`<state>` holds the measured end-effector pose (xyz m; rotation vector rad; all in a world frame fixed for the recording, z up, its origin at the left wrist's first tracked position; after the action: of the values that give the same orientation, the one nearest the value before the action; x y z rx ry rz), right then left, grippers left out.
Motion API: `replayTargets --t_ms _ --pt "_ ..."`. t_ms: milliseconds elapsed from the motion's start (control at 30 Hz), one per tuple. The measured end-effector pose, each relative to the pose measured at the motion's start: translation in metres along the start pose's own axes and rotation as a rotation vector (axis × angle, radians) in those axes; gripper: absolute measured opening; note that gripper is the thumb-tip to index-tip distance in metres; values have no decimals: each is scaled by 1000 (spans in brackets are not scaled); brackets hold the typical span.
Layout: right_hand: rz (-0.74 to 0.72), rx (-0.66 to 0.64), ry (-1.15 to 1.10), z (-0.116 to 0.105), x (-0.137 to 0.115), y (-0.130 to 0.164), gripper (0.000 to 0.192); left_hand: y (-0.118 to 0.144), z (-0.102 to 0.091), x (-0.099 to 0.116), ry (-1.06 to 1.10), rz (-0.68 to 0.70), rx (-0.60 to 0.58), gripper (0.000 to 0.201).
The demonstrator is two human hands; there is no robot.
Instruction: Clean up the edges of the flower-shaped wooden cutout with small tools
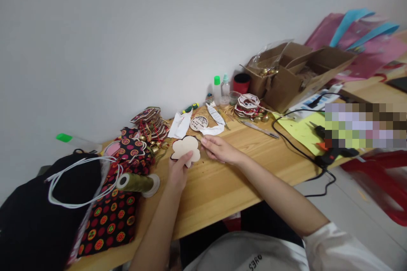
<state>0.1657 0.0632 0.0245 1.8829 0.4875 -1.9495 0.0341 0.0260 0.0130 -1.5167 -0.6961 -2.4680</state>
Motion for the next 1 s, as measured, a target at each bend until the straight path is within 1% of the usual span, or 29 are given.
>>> replayTargets --t_ms 100,200,467,667,767,900,1000 --pt "-45 40 19 -3 -1 -1 38 0 -1 0 6 3 3 36" --pt "-47 54 15 -5 -3 -1 36 0 -1 1 23 -1 3 40" --pt "-6 -48 -16 -1 -1 0 38 0 -2 2 64 -32 3 41" --pt "6 -52 -51 -2 2 0 39 0 -1 -1 66 -36 -17 38" --pt "21 -61 -51 -1 0 1 39 1 1 -2 65 -37 -39 38" --pt "20 -60 -52 0 -4 2 39 2 2 -2 52 -56 -38 38" --pt "11 -46 -56 0 -5 2 38 3 2 -2 32 -58 -42 35"
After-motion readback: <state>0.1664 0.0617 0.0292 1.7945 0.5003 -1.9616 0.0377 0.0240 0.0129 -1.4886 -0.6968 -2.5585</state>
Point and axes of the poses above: each hand's wrist, its own y-axis away from the middle knuckle, its own z-axis out of the palm, x = y × z, the point moved 5 cm from there along -y, towards the middle knuckle, and after that the axes turned 5 degrees about x, right-handed, at the moved point
